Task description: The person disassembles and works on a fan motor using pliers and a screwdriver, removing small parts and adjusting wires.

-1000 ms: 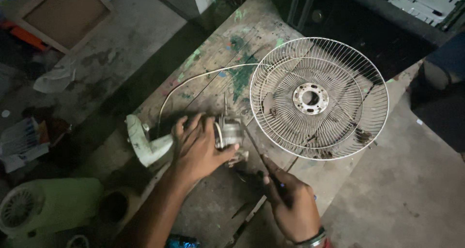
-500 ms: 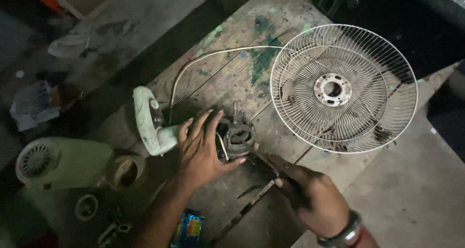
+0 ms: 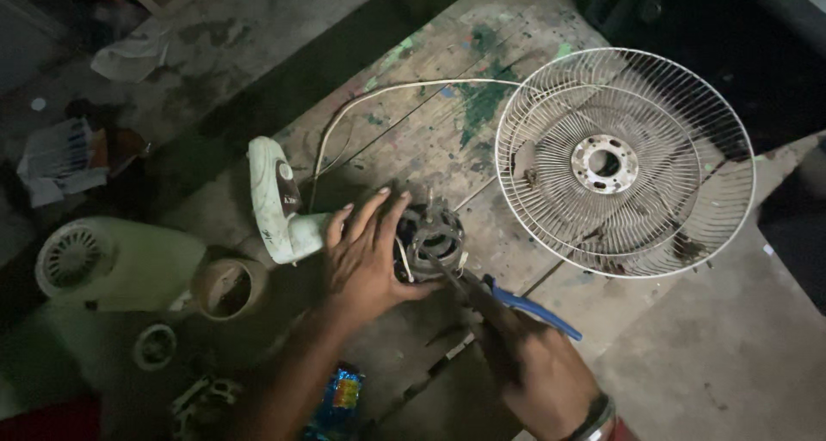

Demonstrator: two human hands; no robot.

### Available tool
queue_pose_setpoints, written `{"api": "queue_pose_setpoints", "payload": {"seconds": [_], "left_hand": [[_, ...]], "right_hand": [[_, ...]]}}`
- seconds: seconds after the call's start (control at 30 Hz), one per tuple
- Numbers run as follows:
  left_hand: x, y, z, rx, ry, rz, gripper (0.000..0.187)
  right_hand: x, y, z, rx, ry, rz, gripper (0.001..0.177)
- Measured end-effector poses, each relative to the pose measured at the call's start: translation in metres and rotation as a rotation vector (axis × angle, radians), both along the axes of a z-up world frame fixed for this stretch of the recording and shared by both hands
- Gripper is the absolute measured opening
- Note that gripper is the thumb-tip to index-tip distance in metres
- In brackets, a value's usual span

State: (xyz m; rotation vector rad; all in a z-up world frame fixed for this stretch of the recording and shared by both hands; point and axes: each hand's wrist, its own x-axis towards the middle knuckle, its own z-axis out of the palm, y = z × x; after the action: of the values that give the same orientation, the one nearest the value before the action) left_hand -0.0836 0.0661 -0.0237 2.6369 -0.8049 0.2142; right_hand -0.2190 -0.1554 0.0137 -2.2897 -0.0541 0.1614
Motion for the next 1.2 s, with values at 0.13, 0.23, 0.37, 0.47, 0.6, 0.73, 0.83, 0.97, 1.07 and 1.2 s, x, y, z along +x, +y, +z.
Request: {"api": "queue_pose_setpoints", "payload": {"seconds": [0.13, 0.23, 0.37, 0.47, 0.6, 0.73, 0.83, 0.97, 1.07, 1.2], "left_hand": [[-0.002, -0.003, 0.002, -0.015, -0.077, 0.066, 0.138], [0.0, -0.001, 0.005, 0.034, -0.032, 0.08, 0.137], [0.007, -0.001, 0.008, 0.059, 0.051, 0.064, 0.136], [0.011, -0.004, 0.014, 0.087, 0.094, 0.067, 0.135], [0.012, -0.006, 0.017, 0.147, 0.125, 0.071, 0.136], [0.014, -0.008, 0.015, 0.164, 0.144, 0.047, 0.135], [0.014, -0.005, 0.016, 0.084, 0.095, 0.031, 0.13], [0.016, 0.0, 0.015, 0.07, 0.058, 0.005, 0.129], [0.015, -0.001, 0.009, 0.112, 0.021, 0.025, 0.132], [0.01, 0.002, 0.002, 0.06, -0.052, 0.029, 0.135]], "right_hand": [[-0.002, 0.002, -0.014, -0.064, -0.229, 0.05, 0.066], [-0.006, 0.003, -0.023, -0.083, 0.162, -0.065, 0.068], [-0.009, 0.007, -0.036, -0.024, 0.043, -0.05, 0.074], [-0.01, 0.002, -0.043, -0.046, 0.006, -0.053, 0.084], [-0.012, -0.003, -0.052, -0.146, 0.101, -0.061, 0.093], [-0.014, 0.003, -0.052, -0.135, 0.1, -0.099, 0.085], [-0.005, -0.006, -0.043, -0.005, -0.196, 0.035, 0.069], [-0.007, -0.012, -0.033, 0.035, -0.009, 0.008, 0.042], [-0.021, -0.032, -0.017, 0.081, 0.089, -0.01, 0.034], [-0.026, -0.042, -0.002, 0.124, 0.076, -0.202, 0.05]]}}
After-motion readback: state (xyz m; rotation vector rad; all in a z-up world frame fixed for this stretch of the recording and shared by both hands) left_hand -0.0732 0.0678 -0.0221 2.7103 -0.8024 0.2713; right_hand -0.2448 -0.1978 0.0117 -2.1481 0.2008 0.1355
